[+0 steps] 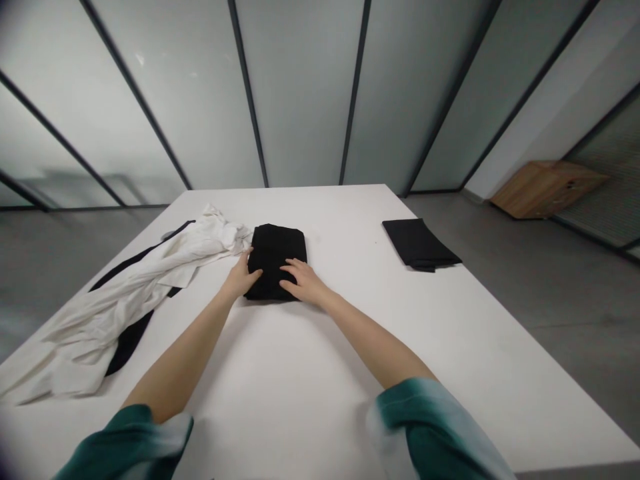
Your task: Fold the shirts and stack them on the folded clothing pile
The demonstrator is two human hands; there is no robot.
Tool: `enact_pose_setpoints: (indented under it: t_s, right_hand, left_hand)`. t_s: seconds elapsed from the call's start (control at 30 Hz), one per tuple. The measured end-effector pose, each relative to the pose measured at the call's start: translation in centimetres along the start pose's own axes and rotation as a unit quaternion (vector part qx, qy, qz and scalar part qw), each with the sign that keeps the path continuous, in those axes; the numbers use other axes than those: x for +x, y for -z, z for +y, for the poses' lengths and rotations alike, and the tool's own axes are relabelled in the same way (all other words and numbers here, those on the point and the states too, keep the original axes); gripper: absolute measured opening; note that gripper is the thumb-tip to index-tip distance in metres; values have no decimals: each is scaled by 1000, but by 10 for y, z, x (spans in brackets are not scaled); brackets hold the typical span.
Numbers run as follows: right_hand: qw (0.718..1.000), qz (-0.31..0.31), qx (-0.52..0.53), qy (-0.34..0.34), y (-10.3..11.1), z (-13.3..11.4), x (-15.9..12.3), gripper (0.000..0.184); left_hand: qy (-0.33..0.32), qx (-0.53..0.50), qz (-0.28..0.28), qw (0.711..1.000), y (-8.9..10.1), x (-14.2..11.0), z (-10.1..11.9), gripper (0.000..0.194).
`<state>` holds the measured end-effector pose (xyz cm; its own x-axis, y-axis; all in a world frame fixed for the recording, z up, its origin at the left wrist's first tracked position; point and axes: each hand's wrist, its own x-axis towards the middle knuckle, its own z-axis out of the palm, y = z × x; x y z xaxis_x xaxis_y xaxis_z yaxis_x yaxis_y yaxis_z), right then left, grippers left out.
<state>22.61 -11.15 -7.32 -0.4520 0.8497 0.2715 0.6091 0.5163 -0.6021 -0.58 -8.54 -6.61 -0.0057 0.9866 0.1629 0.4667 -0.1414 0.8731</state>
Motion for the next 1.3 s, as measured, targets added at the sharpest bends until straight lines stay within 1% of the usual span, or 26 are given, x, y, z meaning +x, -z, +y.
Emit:
enact_pose_setpoints:
  t_s: [0.07,0.13,0.2,0.27,0.33,0.4,0.43,0.53,0.6,0.7,0.8,0.9,1.0,1.07,1.17,1.23,1.3]
  right_hand:
    - [999,36,16,-12,0,3,-4,38]
    - [997,61,21,-35,0,7,-5,35]
    - [995,73,15,-62,0,8,-3,36]
    - [990,86,-12,-109,1,5,1,41]
    - [976,96,-59,-184,3,0,7,46]
    - [957,79,-108,-258,5,-5,14,48]
    - [948,63,-126,-284,6,-6,18,49]
    - [938,28,-139,-315,7,-7,30,48]
    - [944,28,-96,-314,6,-3,38,44]
    - [952,37,30,-302,5,4,48,42]
    - [941,62,142,-302,11,11,49,41]
    - [929,71,199,-303,32,21,38,38]
    - [930,61,163,-324,70,40,12,35]
    - [930,48,94,-352,101,58,-10,32]
    - [912,28,-45,-408,145,85,-42,33]
    - [884,31,-145,-443,164,98,-59,38]
    - [857,39,-207,-470,172,106,-70,39]
  left_hand:
    - [-28,88,-6,996,3,3,-8,55]
    - [-37,121,-23,992,6,6,-15,45]
    - [-55,130,-25,990,7,6,-21,43]
    - [-73,134,-19,988,7,4,-26,44]
    - [-80,133,-16,988,5,2,-29,44]
    - [-78,128,-15,989,3,1,-30,44]
    - [-77,125,-15,989,3,0,-30,43]
    - [-68,101,-13,992,3,0,-27,42]
    - [-51,64,0,997,4,-1,-25,43]
    - [-14,-19,39,999,5,-3,-21,44]
    - [7,-76,62,995,6,-4,-19,42]
    - [14,-81,62,995,5,-3,-18,38]
    - [16,-70,59,996,5,-1,-19,37]
    - [15,-66,56,996,4,-1,-19,37]
    - [10,-63,48,997,4,0,-21,40]
    - [5,-60,43,997,3,0,-23,41]
    - [2,-55,36,998,2,0,-24,43]
